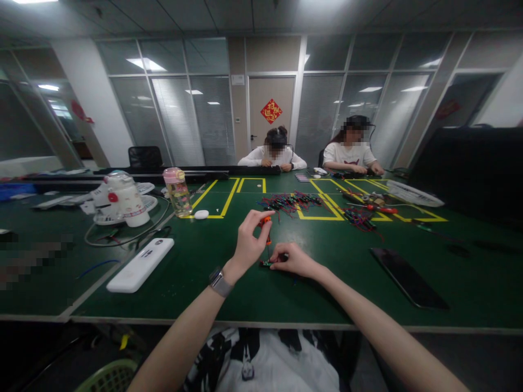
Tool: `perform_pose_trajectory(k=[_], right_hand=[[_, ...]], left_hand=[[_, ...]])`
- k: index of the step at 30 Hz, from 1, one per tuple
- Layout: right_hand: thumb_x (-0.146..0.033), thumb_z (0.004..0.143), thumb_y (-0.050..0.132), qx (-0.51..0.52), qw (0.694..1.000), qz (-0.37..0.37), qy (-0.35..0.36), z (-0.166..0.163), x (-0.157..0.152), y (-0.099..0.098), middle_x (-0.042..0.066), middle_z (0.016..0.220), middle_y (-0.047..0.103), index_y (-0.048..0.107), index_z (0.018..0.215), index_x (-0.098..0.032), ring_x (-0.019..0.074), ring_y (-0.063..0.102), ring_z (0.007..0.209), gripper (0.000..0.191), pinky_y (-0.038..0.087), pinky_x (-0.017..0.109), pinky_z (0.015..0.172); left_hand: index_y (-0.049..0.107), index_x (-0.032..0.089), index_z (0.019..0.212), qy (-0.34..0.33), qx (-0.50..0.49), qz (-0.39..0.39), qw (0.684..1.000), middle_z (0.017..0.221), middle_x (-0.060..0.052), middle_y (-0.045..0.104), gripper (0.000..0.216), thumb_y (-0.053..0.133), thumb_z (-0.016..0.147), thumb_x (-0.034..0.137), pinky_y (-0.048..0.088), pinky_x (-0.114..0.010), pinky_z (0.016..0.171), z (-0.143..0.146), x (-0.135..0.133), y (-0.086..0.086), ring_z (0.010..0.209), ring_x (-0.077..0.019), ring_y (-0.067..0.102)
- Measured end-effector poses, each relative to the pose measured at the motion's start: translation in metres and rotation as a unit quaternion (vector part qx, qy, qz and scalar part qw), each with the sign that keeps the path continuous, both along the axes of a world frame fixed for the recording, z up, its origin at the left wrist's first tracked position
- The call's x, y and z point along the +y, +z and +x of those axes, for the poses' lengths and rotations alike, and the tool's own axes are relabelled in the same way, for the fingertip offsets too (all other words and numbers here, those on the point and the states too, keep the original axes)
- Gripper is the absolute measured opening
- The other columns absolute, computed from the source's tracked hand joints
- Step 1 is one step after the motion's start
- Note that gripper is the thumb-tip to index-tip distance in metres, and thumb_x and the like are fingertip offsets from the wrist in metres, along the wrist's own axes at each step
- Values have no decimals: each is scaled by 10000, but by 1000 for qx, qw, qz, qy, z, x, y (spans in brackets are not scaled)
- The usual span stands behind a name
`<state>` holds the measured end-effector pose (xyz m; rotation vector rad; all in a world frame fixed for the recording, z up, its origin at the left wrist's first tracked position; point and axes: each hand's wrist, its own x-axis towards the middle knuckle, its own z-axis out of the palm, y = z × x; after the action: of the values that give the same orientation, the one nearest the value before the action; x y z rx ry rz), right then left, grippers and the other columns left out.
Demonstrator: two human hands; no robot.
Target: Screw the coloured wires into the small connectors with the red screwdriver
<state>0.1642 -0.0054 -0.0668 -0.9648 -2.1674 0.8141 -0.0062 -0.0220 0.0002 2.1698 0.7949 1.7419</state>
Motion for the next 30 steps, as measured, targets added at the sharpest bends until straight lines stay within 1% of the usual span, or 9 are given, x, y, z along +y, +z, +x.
perform_pose_trajectory(k=[3, 8, 14, 17, 21, 23, 26, 28, 30], right_hand=[[-235, 669, 749, 4, 1000, -9, 0, 0, 1, -1, 0, 667, 611, 677, 741, -139, 113, 530, 582, 140, 419, 230, 567], [-238, 670, 743, -1, 1000, -25, 2, 0, 1, -1, -4, 650, 605, 688, 780, -146, 120, 533, 589, 153, 427, 236, 576], [-244, 678, 737, -11, 999, -30, 4, 0, -1, 2, 4, 680, 608, 693, 790, -145, 123, 535, 610, 156, 432, 238, 588], [-244, 682, 740, -21, 999, -23, 11, 1, 0, 3, -2, 675, 592, 688, 789, -141, 119, 520, 606, 157, 420, 236, 580], [-259, 651, 775, -21, 999, -23, 23, 2, 0, 3, -13, 691, 575, 686, 810, -147, 117, 509, 624, 215, 416, 233, 590], [-251, 656, 770, -18, 999, -25, 22, 2, 1, 3, -13, 693, 569, 688, 812, -144, 114, 504, 621, 206, 415, 233, 590], [-249, 666, 763, -20, 999, -27, 19, 4, 1, 3, -13, 690, 563, 692, 817, -141, 111, 498, 615, 198, 411, 231, 584], [-257, 668, 763, -24, 999, -31, 25, 5, 2, 3, -12, 699, 569, 695, 835, -146, 112, 503, 622, 212, 415, 231, 588], [-266, 681, 753, -24, 998, -39, 35, 6, 2, 4, -9, 709, 579, 697, 850, -147, 115, 512, 630, 214, 422, 234, 600]], left_hand=[[608, 197, 1114, -48, -6, -37, 998, 965, -56, 594, 245, 431, 948, 234, 492, -269, 756, -1, 0, 0, 820, -133, 595], [690, 201, 928, 1, -22, -20, 1000, 922, -46, 531, 153, 592, 866, 302, 491, -258, 752, 1, -1, 1, 863, -150, 558], [605, 194, 1136, -60, -35, -67, 995, 1010, -73, 587, 261, 437, 948, 262, 495, -281, 793, 2, -2, 1, 912, -160, 591], [630, 197, 1075, -61, -26, -63, 996, 1023, -68, 568, 221, 479, 931, 270, 490, -270, 791, 3, -2, 1, 923, -158, 581], [650, 208, 995, 1, -9, -33, 999, 952, -36, 511, 159, 613, 853, 268, 470, -241, 751, 4, -1, -2, 873, -141, 541], [616, 206, 1057, 3, -8, -38, 999, 964, -41, 518, 182, 544, 895, 244, 465, -245, 759, 4, 0, -3, 880, -141, 540], [536, 196, 1176, -41, -2, -69, 997, 1009, -61, 545, 256, 425, 948, 230, 472, -260, 767, 3, 0, -2, 853, -136, 558], [526, 193, 1179, -67, 2, -85, 994, 1008, -64, 559, 265, 381, 962, 232, 475, -262, 763, 2, -1, -1, 834, -133, 566], [574, 199, 1112, -50, 5, -69, 996, 1001, -55, 546, 221, 448, 939, 253, 469, -258, 765, 2, -2, 0, 868, -142, 560]])
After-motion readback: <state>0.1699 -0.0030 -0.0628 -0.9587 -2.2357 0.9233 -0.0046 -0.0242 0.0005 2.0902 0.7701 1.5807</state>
